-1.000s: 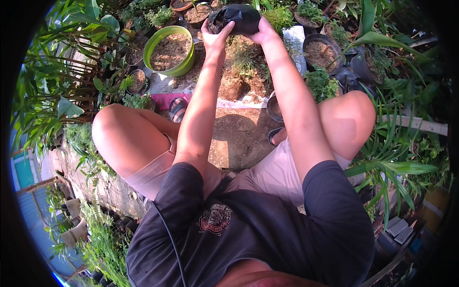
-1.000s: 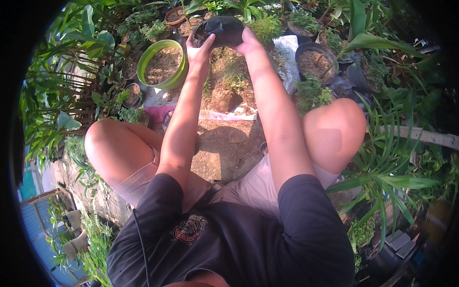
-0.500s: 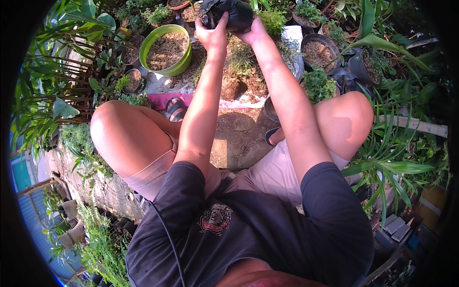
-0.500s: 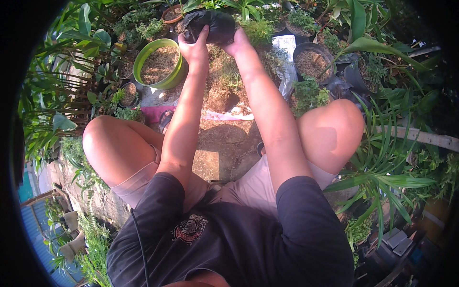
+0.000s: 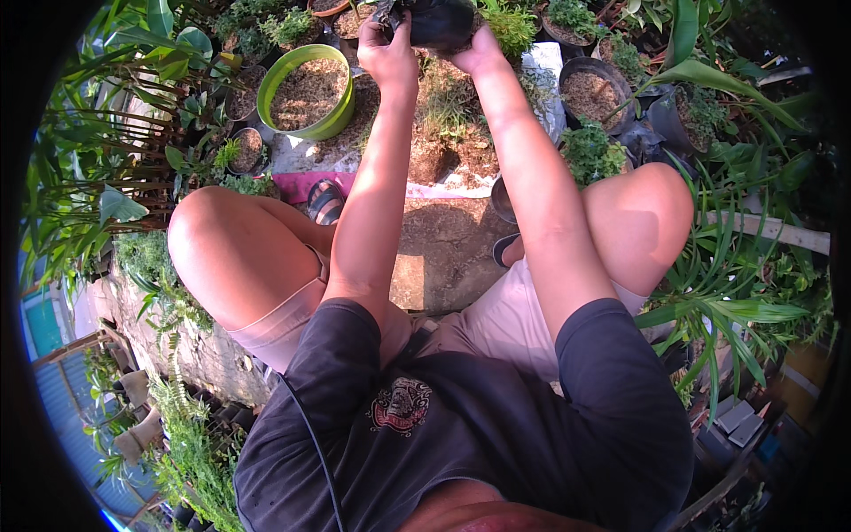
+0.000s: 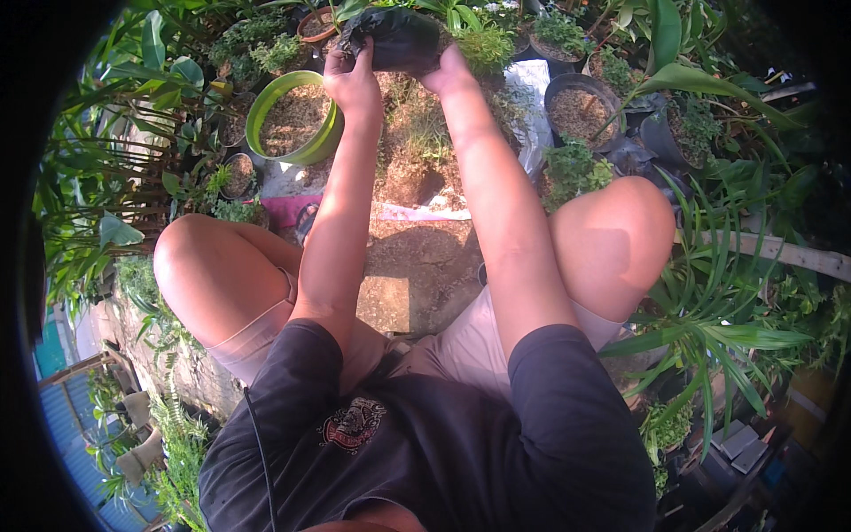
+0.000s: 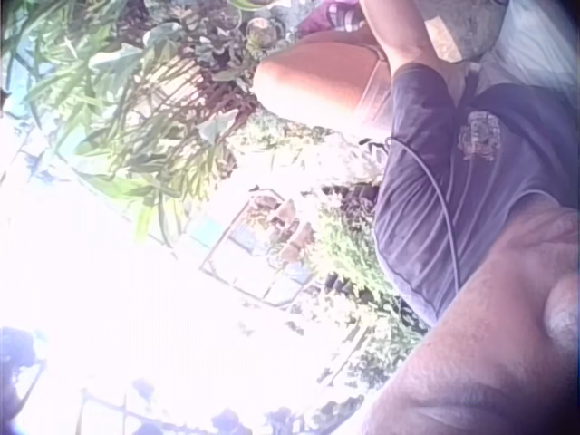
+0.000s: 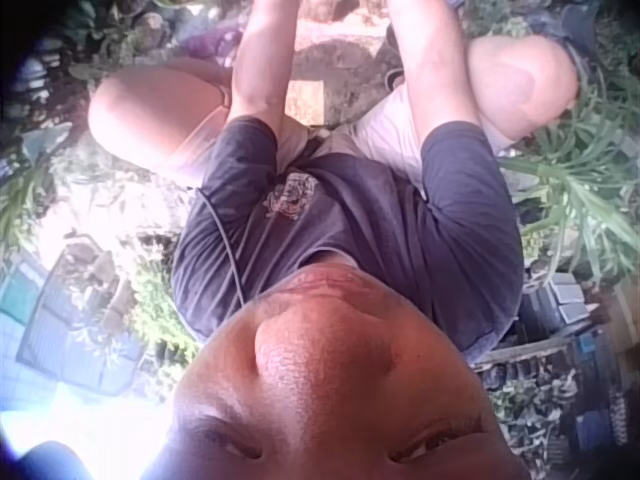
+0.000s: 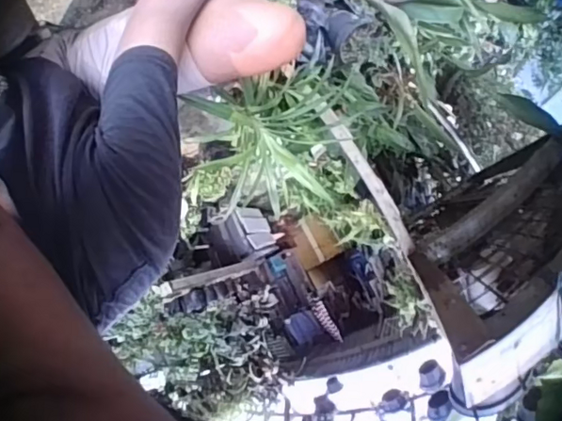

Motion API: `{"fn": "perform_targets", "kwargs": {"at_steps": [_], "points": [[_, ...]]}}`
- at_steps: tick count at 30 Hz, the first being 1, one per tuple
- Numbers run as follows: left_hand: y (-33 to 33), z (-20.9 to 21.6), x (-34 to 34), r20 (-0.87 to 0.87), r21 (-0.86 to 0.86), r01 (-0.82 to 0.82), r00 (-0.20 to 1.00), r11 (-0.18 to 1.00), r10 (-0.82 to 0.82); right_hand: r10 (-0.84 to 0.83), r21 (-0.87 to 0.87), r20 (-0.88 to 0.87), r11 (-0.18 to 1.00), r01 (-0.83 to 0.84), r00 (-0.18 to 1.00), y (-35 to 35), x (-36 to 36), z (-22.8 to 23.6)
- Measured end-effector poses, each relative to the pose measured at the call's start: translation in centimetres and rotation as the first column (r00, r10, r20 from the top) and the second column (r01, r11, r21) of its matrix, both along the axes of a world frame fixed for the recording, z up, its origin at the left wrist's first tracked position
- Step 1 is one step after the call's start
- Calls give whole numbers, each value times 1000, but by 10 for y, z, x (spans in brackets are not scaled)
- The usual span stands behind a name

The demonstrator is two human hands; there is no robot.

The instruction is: The person sits cross-legged on the ground and repeatedly removes small plants from black plastic nursery bags. They place the plants into a green bowl filled with soil and then into small white cups, pressing the soil around the roots.

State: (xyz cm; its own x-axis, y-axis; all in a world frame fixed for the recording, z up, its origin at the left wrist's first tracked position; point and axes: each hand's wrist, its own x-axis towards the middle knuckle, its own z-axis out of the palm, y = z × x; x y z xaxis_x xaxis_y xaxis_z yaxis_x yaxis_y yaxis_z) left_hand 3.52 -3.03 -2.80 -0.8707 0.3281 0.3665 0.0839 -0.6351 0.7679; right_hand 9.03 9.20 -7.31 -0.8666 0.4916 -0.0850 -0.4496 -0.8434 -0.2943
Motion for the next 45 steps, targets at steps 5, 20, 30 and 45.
{"fn": "perform_targets", "kwargs": {"at_steps": [5,20,30,45], "points": [[4,5,-4,49,124,-39,998,991,33,-108,255,203,966,54,973,3,6,7],[-44,-28,-53,281,-115,-240,923,964,263,-706,627,591,707,328,391,37,28,0],[-147,-203,-65,890,112,41,440,993,-118,-721,591,628,686,424,293,37,36,-14],[-195,-226,-32,53,-989,146,370,-2,927,-783,751,563,618,233,265,27,39,-6]]}}
